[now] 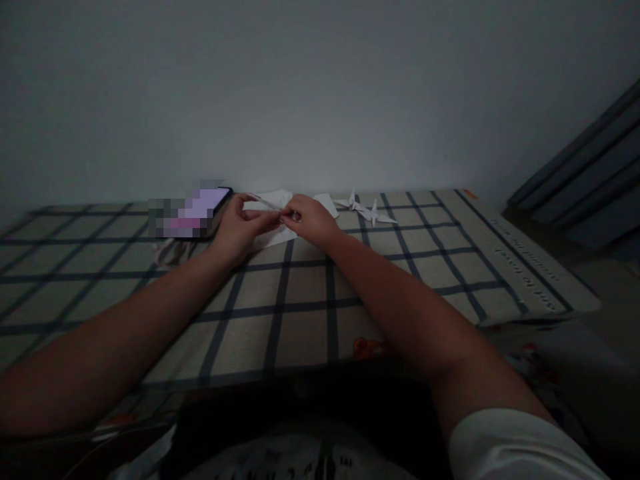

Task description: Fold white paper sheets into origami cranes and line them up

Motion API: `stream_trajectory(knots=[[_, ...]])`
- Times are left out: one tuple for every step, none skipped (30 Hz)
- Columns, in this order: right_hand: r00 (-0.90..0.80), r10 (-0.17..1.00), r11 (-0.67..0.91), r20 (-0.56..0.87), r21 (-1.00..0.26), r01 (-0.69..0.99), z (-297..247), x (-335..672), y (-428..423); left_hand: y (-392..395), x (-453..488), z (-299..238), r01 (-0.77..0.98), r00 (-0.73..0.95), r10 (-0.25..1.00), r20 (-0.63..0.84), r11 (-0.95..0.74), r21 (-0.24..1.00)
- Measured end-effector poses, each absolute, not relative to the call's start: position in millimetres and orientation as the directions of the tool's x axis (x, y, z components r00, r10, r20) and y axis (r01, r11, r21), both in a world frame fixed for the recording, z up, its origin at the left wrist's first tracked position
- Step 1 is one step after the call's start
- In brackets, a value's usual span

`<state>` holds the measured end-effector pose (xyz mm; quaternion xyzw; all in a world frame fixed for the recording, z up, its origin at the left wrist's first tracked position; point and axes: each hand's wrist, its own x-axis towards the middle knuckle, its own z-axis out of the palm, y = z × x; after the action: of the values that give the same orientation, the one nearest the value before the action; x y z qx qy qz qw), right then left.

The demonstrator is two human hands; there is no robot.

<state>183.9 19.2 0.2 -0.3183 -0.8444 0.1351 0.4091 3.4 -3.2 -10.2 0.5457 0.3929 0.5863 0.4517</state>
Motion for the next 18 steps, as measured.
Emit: stream_trajectory(knots=[[-0.462,0.641,0.766,0.613,-0.485,0.421,0,184,19,-3,3,-10,-0.108,0.002,0.957,0.291,-0.289,0.951],[-0.463,0.633,0.773,0.620,-0.482,0.412,-1,184,19,-3,3,-10,-0.115,0.001,0.955,0.297,-0.295,0.948],[-0.465,0.624,0.781,0.628,-0.480,0.400,-1,184,19,-3,3,-10,-0.122,0.000,0.953,0.303,-0.301,0.946],[-0.464,0.615,0.788,0.638,-0.479,0.387,-1,184,19,-3,2,-9,-0.126,0.001,0.951,0.308,-0.306,0.944],[-0.457,0.609,0.793,0.649,-0.482,0.372,-2,184,19,-3,2,-9,-0.127,0.005,0.949,0.315,-0.312,0.941],[-0.440,0.608,0.794,0.661,-0.490,0.359,-2,184,19,-2,2,-8,-0.124,0.011,0.946,0.324,-0.320,0.939],[-0.413,0.613,0.789,0.673,-0.504,0.351,-2,184,20,-2,1,-8,-0.118,0.017,0.943,0.334,-0.330,0.937],[-0.377,0.627,0.778,0.682,-0.524,0.346,-2,184,20,-2,1,-8,-0.110,0.026,0.939,0.342,-0.338,0.935],[-0.338,0.648,0.760,0.682,-0.552,0.344,-3,184,21,-1,1,-8,-0.103,0.034,0.936,0.352,-0.347,0.932],[-0.301,0.676,0.735,0.673,-0.586,0.341,-4,183,22,-1,1,-8,-0.094,0.041,0.932,0.359,-0.354,0.930],[-0.271,0.706,0.706,0.654,-0.624,0.334,-4,183,23,-1,0,-8,-0.084,0.047,0.930,0.366,-0.361,0.929],[-0.251,0.736,0.676,0.628,-0.662,0.325,-5,182,24,-1,0,-8,-0.072,0.052,0.927,0.370,-0.366,0.928],[-0.244,0.764,0.645,0.597,-0.697,0.313,-5,181,24,-1,0,-8,-0.058,0.059,0.926,0.373,-0.370,0.927],[-0.249,0.787,0.616,0.564,-0.728,0.299,-5,181,24,-1,0,-7,-0.041,0.068,0.925,0.374,-0.372,0.927],[-0.268,0.804,0.593,0.531,-0.753,0.285,-4,181,24,-2,0,-5,-0.025,0.077,0.924,0.373,-0.373,0.928],[-0.296,0.813,0.574,0.501,-0.772,0.271,-3,181,23,-3,0,-4,-0.008,0.087,0.925,0.370,-0.371,0.929],[-0.325,0.818,0.559,0.474,-0.788,0.258,-2,181,22,-4,0,-1,0.007,0.095,0.925,0.368,-0.370,0.929],[-0.353,0.820,0.547,0.451,-0.800,0.246,0,181,21,-5,-1,1,0.022,0.103,0.925,0.366,-0.370,0.929]])
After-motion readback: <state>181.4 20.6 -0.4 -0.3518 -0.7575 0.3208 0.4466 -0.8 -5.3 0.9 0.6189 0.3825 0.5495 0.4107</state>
